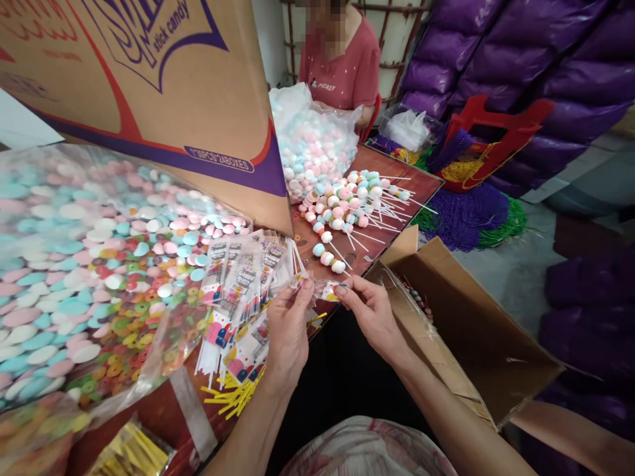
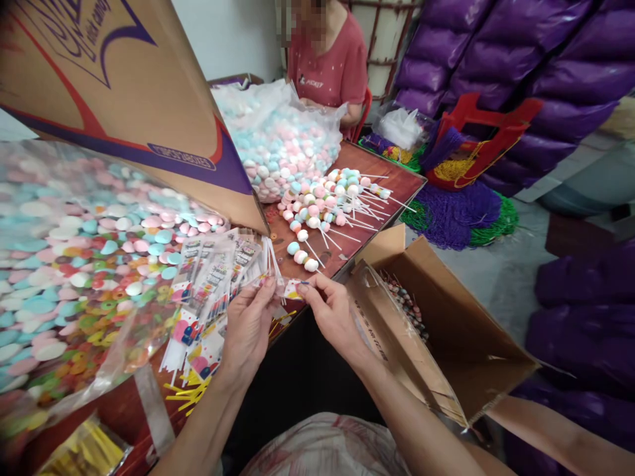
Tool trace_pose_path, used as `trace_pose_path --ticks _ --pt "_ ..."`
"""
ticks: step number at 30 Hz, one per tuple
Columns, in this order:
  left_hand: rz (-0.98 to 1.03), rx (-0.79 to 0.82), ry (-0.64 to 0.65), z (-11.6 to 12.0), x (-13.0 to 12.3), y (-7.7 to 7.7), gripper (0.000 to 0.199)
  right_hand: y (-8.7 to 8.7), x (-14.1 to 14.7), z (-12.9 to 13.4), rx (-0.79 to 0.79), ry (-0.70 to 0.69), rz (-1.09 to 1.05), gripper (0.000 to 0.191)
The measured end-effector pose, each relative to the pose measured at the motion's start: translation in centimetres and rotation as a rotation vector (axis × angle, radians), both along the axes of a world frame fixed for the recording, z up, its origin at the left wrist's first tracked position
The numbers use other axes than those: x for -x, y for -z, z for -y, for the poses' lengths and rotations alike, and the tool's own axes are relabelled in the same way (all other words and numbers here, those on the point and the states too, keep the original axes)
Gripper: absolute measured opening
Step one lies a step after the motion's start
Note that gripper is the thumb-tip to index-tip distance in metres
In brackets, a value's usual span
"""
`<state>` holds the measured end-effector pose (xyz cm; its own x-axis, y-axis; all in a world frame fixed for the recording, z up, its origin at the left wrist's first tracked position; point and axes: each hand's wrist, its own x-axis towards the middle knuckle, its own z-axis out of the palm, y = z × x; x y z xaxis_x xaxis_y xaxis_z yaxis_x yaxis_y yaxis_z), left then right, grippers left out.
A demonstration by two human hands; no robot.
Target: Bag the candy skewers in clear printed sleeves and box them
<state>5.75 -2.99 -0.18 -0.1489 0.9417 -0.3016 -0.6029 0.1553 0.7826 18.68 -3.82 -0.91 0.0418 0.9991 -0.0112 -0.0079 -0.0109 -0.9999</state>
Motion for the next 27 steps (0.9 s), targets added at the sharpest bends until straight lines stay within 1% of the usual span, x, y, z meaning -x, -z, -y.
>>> trace_pose_path --ticks 3,5,8,11,13,14,16,17,18,20,22,23,25,27 --pt "-0.043 -0.012 -0.069 -0.2 0.0 0.3 0.023 0.5 0.2 0.0 0.013 0.004 0.12 0.036" --pt "-0.014 0.008 -0.064 -0.4 0.1 0.2 0.025 0.7 0.1 -0.1 0.005 -0.008 0.206 0.038" --pt "0.051 0.05 -0.042 -0.7 0.3 0.1 0.025 0.7 -0.4 -0.5 -0.018 -0.064 0.309 0.041" --pt "0.067 0.057 -0.097 -1.1 0.5 -0.1 0.025 0.5 -1.1 -0.9 -0.038 -0.105 0.391 0.042" --pt "0.071 0.054 -0.147 -1.5 0.5 -0.2 0.025 0.4 -1.4 -1.0 -0.089 -0.061 0.486 0.039" --pt "0.075 0.06 -0.178 -1.7 0.6 -0.3 0.026 0.4 -1.6 -1.0 -0.135 -0.006 0.572 0.036" --pt "0.09 0.083 -0.236 -2.2 0.8 -0.3 0.028 0.6 -2.1 -0.9 -0.233 0.135 0.813 0.027" --pt "0.1 0.094 -0.255 -2.4 1.0 -0.3 0.029 0.9 -2.3 -0.9 -0.264 0.183 0.941 0.022" --pt "0.109 0.104 -0.266 -2.7 1.2 -0.2 0.029 1.2 -2.5 -0.9 -0.275 0.205 1.048 0.02" --pt "0.124 0.109 -0.265 -3.1 1.7 0.0 0.029 2.0 -2.7 -0.9 -0.251 0.17 1.157 0.019" --pt "0.127 0.11 -0.257 -3.3 2.1 0.3 0.029 2.7 -2.7 -1.0 -0.226 0.133 1.14 0.018" --pt "0.128 0.11 -0.253 -3.4 2.3 0.4 0.028 3.0 -2.6 -1.1 -0.228 0.14 1.1 0.019" --pt "0.135 0.115 -0.252 -3.5 2.5 0.5 0.026 3.2 -2.4 -1.1 -0.26 0.188 0.971 0.021" --pt "0.146 0.132 -0.265 -3.6 2.6 0.6 0.024 2.9 -2.4 -0.9 -0.3 0.244 0.791 0.022"
